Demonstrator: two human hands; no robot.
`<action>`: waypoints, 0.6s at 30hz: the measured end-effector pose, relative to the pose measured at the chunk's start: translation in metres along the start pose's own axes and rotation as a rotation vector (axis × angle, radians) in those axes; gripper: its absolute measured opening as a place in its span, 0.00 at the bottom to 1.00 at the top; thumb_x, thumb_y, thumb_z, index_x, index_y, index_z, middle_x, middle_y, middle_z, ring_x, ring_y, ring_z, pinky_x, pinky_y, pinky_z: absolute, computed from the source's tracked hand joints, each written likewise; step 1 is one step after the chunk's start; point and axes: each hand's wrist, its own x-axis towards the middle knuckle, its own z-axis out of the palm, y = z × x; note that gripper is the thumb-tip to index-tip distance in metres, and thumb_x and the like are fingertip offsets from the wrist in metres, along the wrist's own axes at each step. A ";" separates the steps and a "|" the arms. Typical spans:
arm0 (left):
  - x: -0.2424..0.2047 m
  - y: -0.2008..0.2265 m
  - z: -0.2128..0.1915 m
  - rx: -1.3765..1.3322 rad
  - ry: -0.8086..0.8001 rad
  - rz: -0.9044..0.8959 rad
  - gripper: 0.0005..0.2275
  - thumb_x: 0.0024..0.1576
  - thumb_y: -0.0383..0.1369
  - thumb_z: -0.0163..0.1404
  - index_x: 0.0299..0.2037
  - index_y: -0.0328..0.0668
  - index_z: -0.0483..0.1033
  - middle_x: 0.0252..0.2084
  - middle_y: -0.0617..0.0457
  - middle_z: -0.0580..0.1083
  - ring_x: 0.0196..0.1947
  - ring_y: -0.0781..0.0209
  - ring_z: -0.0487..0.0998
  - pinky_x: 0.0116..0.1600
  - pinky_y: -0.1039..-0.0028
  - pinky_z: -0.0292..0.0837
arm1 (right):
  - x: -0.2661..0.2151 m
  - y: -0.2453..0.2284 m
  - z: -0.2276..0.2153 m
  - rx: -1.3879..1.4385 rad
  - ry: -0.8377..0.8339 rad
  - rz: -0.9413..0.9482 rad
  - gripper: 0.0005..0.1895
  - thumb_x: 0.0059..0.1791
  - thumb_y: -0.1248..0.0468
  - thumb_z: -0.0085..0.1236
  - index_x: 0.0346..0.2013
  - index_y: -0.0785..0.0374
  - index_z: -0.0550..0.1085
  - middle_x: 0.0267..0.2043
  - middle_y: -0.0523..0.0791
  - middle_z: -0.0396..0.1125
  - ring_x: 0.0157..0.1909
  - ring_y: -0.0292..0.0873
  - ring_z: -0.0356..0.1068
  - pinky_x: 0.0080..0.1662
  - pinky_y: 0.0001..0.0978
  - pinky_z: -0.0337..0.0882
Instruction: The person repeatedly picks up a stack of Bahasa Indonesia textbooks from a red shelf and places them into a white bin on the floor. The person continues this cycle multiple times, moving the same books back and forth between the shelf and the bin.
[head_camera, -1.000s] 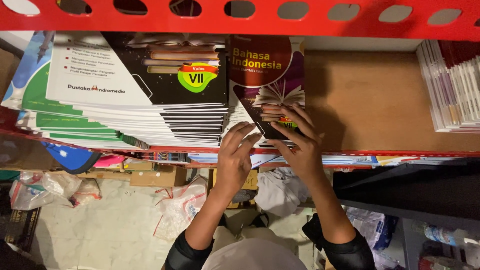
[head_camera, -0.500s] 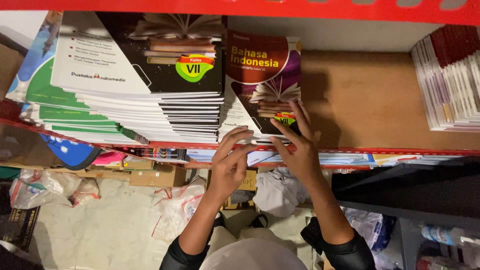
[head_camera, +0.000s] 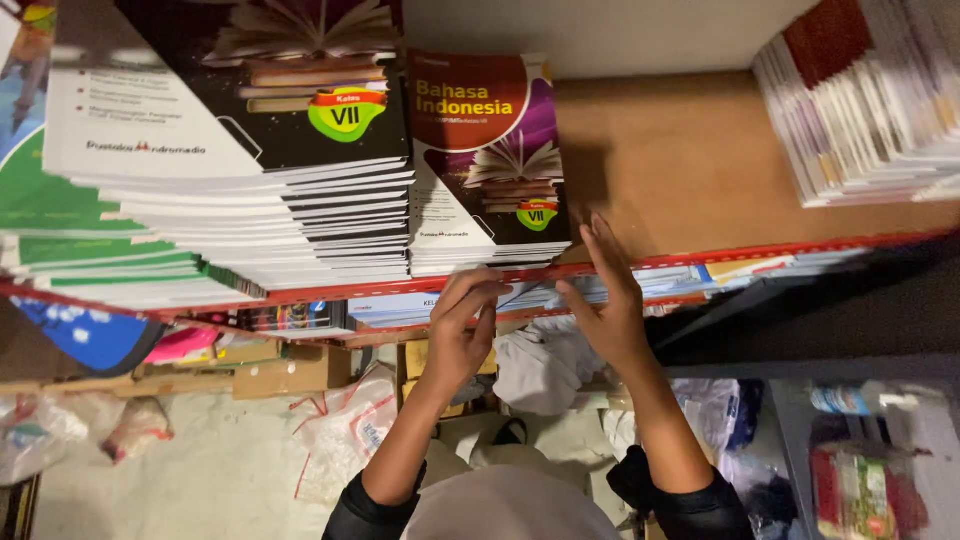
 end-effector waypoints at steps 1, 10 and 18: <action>0.000 -0.002 0.000 -0.013 -0.014 0.006 0.15 0.54 0.12 0.48 0.47 0.34 0.80 0.53 0.46 0.75 0.53 0.50 0.77 0.51 0.67 0.75 | -0.004 -0.002 -0.001 -0.014 0.012 0.009 0.38 0.50 0.69 0.64 0.74 0.63 0.60 0.79 0.55 0.52 0.81 0.56 0.52 0.74 0.45 0.56; 0.002 -0.029 -0.019 -0.056 -0.334 -0.011 0.15 0.60 0.18 0.48 0.57 0.35 0.76 0.58 0.40 0.74 0.61 0.42 0.75 0.61 0.62 0.72 | -0.044 -0.025 0.014 -0.084 0.164 0.242 0.36 0.49 0.70 0.63 0.71 0.67 0.62 0.75 0.55 0.57 0.78 0.53 0.56 0.72 0.40 0.59; -0.009 -0.061 -0.042 -0.177 -0.495 0.023 0.17 0.63 0.24 0.52 0.62 0.38 0.73 0.60 0.44 0.75 0.60 0.49 0.78 0.61 0.63 0.75 | -0.082 -0.070 0.042 -0.164 0.280 0.445 0.34 0.50 0.67 0.62 0.71 0.64 0.63 0.75 0.54 0.58 0.75 0.52 0.59 0.70 0.39 0.59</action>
